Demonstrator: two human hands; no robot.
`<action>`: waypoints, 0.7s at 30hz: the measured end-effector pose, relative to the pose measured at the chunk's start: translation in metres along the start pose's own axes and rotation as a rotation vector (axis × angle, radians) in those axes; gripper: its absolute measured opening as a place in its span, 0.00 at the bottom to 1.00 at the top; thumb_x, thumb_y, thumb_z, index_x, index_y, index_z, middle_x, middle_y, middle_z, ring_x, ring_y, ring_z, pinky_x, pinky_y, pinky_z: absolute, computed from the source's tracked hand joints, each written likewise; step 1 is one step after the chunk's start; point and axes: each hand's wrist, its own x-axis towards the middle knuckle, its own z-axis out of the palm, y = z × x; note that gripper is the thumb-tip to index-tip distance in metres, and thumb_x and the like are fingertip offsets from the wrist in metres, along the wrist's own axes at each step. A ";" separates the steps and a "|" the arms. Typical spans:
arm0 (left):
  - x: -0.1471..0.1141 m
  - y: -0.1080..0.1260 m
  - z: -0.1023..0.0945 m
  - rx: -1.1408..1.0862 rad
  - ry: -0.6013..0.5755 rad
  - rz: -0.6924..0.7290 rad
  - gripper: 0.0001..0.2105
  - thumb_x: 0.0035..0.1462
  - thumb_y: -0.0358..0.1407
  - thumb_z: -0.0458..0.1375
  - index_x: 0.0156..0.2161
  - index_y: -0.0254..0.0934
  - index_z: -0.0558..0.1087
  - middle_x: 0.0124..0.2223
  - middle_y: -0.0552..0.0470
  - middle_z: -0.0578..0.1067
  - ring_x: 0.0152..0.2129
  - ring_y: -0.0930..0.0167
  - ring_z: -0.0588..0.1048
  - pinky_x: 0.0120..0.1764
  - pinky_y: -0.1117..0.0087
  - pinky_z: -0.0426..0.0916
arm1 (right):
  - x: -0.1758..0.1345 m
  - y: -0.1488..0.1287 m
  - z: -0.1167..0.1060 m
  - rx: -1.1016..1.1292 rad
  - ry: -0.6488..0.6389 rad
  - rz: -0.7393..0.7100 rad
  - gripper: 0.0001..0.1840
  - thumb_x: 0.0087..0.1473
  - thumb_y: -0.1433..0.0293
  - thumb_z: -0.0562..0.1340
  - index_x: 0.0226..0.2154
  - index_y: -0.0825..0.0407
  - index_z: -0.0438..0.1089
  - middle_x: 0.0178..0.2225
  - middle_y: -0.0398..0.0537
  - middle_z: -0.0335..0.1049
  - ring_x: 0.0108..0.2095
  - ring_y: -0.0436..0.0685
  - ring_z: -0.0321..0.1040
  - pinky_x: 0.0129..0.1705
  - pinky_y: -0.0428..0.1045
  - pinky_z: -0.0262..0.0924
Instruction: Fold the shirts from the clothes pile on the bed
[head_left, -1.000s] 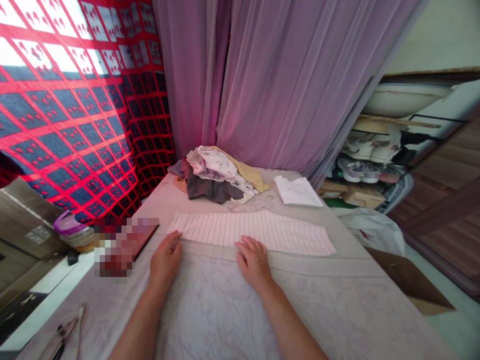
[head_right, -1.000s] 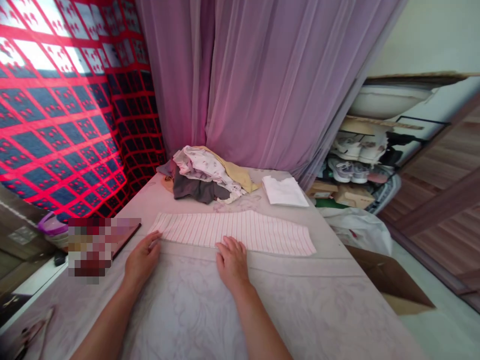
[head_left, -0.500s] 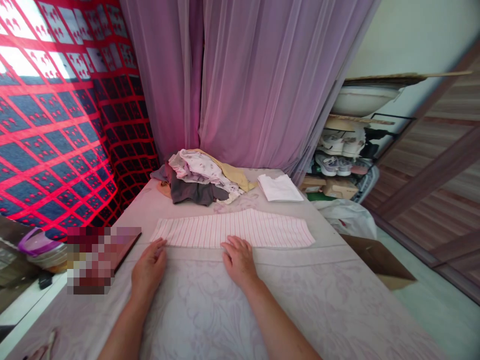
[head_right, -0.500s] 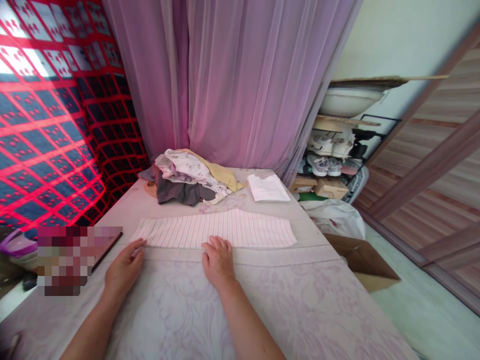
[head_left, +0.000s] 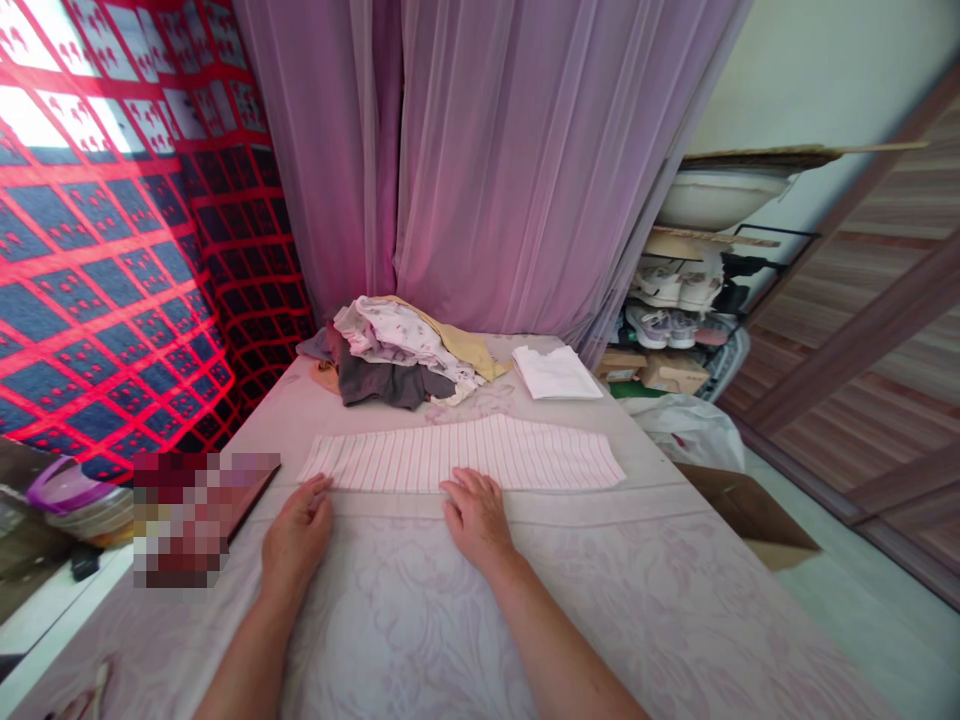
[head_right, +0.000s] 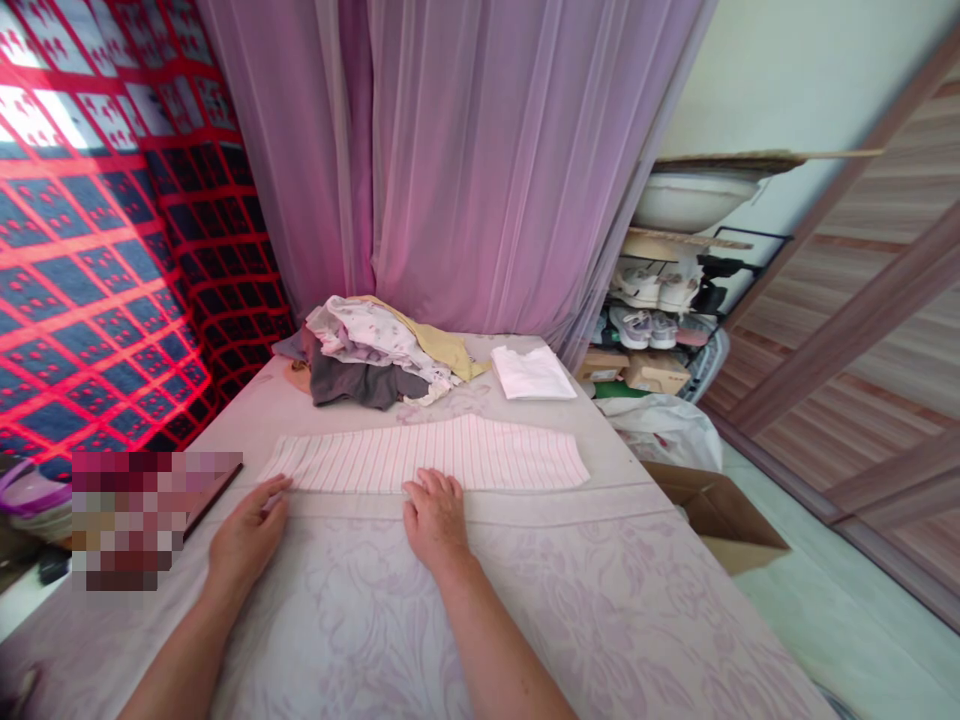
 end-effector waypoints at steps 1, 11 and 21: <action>0.000 0.000 0.000 -0.002 0.004 0.006 0.13 0.57 0.34 0.52 0.46 0.42 0.75 0.52 0.52 0.74 0.34 0.71 0.77 0.42 0.68 0.71 | 0.000 0.000 0.000 0.000 0.000 0.001 0.15 0.55 0.69 0.57 0.46 0.43 0.70 0.52 0.47 0.66 0.56 0.56 0.56 0.58 0.56 0.43; -0.001 0.000 0.000 -0.031 0.005 0.038 0.13 0.56 0.34 0.53 0.44 0.44 0.76 0.51 0.54 0.75 0.34 0.72 0.77 0.39 0.70 0.72 | 0.000 0.000 0.000 0.011 0.009 0.002 0.15 0.55 0.69 0.57 0.45 0.43 0.70 0.52 0.47 0.66 0.56 0.56 0.56 0.58 0.56 0.43; 0.000 0.003 -0.002 -0.018 -0.007 0.010 0.13 0.54 0.32 0.55 0.43 0.45 0.76 0.50 0.55 0.76 0.31 0.72 0.78 0.39 0.70 0.72 | 0.000 0.000 0.000 0.016 0.015 -0.001 0.16 0.55 0.69 0.57 0.46 0.43 0.71 0.52 0.47 0.66 0.56 0.56 0.56 0.58 0.57 0.44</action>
